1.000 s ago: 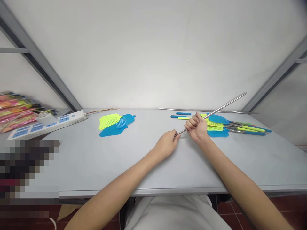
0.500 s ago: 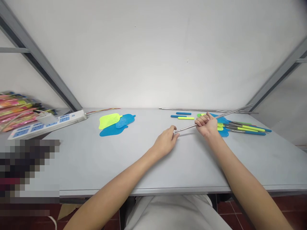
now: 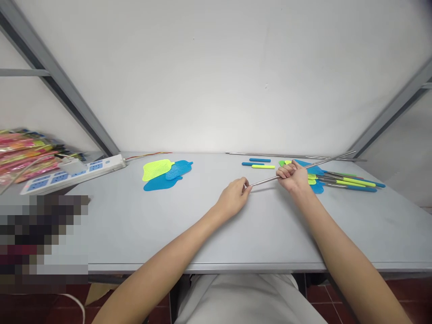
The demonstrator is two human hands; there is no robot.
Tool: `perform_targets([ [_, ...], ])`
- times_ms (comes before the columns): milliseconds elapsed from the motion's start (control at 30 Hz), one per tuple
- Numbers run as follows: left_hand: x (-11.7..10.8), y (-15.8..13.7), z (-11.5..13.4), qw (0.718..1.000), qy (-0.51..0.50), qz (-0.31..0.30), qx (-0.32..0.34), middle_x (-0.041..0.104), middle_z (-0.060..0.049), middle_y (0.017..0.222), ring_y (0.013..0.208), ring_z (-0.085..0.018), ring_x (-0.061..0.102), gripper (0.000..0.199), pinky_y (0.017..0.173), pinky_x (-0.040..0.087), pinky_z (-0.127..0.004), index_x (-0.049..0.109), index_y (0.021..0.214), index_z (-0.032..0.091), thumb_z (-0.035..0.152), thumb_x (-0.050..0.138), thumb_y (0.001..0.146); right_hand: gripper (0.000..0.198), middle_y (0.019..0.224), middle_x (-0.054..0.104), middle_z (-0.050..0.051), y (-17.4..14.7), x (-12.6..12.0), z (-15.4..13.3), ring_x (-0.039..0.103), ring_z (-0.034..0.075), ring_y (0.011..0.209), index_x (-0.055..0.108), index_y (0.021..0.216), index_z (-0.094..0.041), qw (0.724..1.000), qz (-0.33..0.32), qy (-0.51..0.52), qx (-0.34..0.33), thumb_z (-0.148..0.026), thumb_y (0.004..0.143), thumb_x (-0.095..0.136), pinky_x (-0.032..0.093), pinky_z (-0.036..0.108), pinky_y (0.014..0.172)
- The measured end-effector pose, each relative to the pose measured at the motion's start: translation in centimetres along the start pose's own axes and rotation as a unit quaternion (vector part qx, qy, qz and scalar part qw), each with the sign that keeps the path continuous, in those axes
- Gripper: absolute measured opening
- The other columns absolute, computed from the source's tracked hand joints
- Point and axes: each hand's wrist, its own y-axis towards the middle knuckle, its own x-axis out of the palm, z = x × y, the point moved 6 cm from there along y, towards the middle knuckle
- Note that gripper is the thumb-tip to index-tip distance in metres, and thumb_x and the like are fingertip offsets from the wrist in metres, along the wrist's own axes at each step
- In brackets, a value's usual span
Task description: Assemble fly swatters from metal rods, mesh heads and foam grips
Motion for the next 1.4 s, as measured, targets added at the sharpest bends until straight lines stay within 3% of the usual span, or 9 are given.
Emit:
perform_targets([
  [267, -0.1, 0.1, 0.3, 1.0, 0.014, 0.01, 0.022, 0.053, -0.002, 0.075, 0.07, -0.014, 0.048, 0.026, 0.06, 0.035, -0.024, 0.049, 0.075, 0.018, 0.034, 0.029, 0.082, 0.036, 0.034, 0.012, -0.009, 0.0, 0.0, 0.5, 0.013, 0.007, 0.028, 0.01, 0.05, -0.019, 1.0, -0.008, -0.002, 0.014, -0.022, 0.082, 0.027, 0.016, 0.02, 0.026],
  [700, 0.8, -0.1, 0.0, 0.999, 0.028, -0.034, 0.015, 0.052, -0.001, 0.063, 0.056, -0.013, 0.046, 0.039, 0.05, 0.03, -0.023, 0.047, 0.072, 0.019, 0.042, 0.018, 0.085, 0.035, 0.034, 0.013, -0.008, -0.2, 0.3, 1.0, 0.014, 0.007, 0.028, 0.01, 0.051, -0.019, 0.999, -0.019, 0.001, 0.037, -0.021, 0.081, 0.027, 0.017, 0.02, 0.026],
  [900, 0.6, -0.2, 0.2, 0.999, 0.03, 0.0, 0.018, 0.051, -0.001, 0.061, 0.054, -0.012, 0.044, 0.042, 0.049, 0.028, -0.023, 0.044, 0.067, 0.019, 0.042, 0.014, 0.085, 0.035, 0.033, 0.014, -0.008, -0.4, 0.4, 1.1, 0.014, 0.007, 0.028, 0.01, 0.051, -0.019, 0.999, -0.02, 0.004, 0.042, -0.02, 0.081, 0.026, 0.018, 0.019, 0.026],
  [1133, 1.3, -0.4, 0.2, 0.997, 0.06, -0.031, 0.038, 0.053, -0.002, 0.064, 0.056, -0.013, 0.047, 0.043, 0.05, 0.03, -0.024, 0.047, 0.068, 0.018, 0.04, 0.014, 0.086, 0.036, 0.033, 0.013, -0.009, -0.4, 0.4, 1.7, 0.014, 0.006, 0.027, 0.012, 0.049, -0.019, 0.999, -0.027, -0.007, 0.034, -0.021, 0.082, 0.028, 0.016, 0.019, 0.025],
  [1233, 1.8, -0.7, 0.1, 0.996, 0.068, -0.045, 0.028, 0.054, -0.002, 0.063, 0.056, -0.014, 0.049, 0.042, 0.05, 0.03, -0.024, 0.048, 0.071, 0.018, 0.039, 0.014, 0.086, 0.039, 0.034, 0.014, -0.009, -0.6, 0.8, 1.8, 0.014, 0.006, 0.027, 0.014, 0.048, -0.019, 0.998, -0.059, -0.017, 0.031, -0.025, 0.082, 0.032, 0.016, 0.019, 0.025],
  [1400, 2.6, -1.0, -0.3, 0.997, 0.073, -0.026, -0.008, 0.052, -0.001, 0.059, 0.054, -0.013, 0.047, 0.042, 0.048, 0.028, -0.024, 0.047, 0.069, 0.019, 0.038, 0.014, 0.086, 0.044, 0.035, 0.015, -0.009, -1.2, 2.4, 1.7, 0.016, 0.005, 0.029, 0.016, 0.047, -0.019, 0.983, -0.176, -0.043, 0.028, -0.033, 0.08, 0.041, 0.017, 0.018, 0.026],
])
